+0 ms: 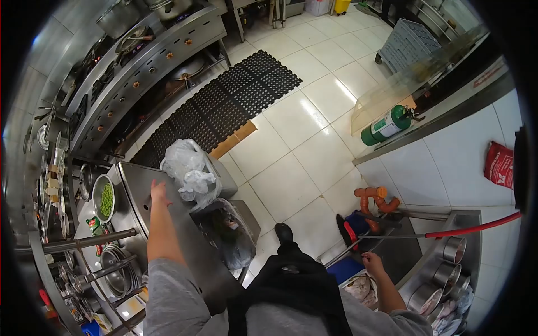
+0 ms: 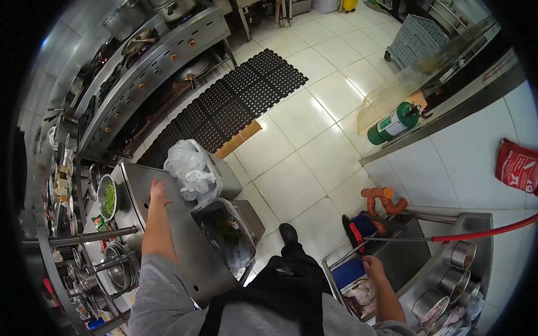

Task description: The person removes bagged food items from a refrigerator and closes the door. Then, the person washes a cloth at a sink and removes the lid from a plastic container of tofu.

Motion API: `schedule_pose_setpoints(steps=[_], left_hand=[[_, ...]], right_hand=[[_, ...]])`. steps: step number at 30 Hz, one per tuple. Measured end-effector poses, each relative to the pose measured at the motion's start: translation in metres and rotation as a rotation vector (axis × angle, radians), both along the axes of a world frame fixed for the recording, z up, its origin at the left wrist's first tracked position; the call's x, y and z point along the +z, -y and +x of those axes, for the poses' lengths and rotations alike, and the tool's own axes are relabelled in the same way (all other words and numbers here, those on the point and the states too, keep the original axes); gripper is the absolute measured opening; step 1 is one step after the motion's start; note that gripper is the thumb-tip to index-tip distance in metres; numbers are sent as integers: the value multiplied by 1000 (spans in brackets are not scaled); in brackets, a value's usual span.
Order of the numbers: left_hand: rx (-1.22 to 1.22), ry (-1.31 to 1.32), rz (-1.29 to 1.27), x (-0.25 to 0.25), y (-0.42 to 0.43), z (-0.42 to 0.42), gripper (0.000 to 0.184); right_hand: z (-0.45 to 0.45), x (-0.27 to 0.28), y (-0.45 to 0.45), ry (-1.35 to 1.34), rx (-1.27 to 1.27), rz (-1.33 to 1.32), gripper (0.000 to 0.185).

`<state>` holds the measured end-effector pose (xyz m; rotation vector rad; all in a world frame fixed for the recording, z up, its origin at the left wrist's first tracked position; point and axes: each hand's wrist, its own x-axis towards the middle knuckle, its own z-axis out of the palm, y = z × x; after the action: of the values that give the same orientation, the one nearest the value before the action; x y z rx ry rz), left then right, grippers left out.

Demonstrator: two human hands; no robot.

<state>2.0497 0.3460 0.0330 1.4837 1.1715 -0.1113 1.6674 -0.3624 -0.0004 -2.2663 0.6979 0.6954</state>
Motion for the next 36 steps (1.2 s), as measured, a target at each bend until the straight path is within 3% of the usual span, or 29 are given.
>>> schedule_pose_setpoints(steps=[1,2,4,5,7,9,11,13,14,15,18,22,24,26,27,31,36], left_hand=[[-42,13,83,8,8,-2,67],[-46,21,83,-5,2,-2,67],[-210,246,314,-54,-18,-1,53],[-224,266,306,-52,-15,-3,53],[-353,22,794,-50,6,-3,36],[-460,140,892,-20,35,-16,24],[-401,207,903,3,58,-24,19],[-506,318,940,73,96,-53,18],[-528,413,970,90,102,-61,18],[-552,451,962,118,116,-75,20],[-703,735,855,135,113,-74,27],[-706,762,1000,192,183,-135,33],[-887,676,885,190,208,-144,25],[-1092,626,1554,178,244,-157,47],[-1124,325,1349,208,287,-212,77],[-1269,678,1395,167,349,-276,91],[-1622,835,1409,184,440,-450,86]], right_hand=[[-3,2,0,-17,-2,-28,21],[-6,2,-1,-9,-7,-29,21],[-11,1,-4,79,-23,-24,22],[-11,6,-10,95,-41,-33,22],[-14,18,-22,172,151,-85,21],[-33,18,-28,319,250,-42,25],[-48,65,-54,386,237,-103,28],[-82,86,-69,543,240,-227,30],[-98,117,-81,487,213,-285,31],[-120,136,-92,493,158,-337,31],[-203,163,-109,649,55,-370,26],[-306,178,-124,742,-68,-506,25],[-350,181,-135,766,-146,-542,24],[-388,188,-143,780,-212,-564,22],[-406,188,-147,778,-253,-564,23],[-476,197,-157,728,-357,-612,23],[-571,219,-164,618,-480,-777,20]])
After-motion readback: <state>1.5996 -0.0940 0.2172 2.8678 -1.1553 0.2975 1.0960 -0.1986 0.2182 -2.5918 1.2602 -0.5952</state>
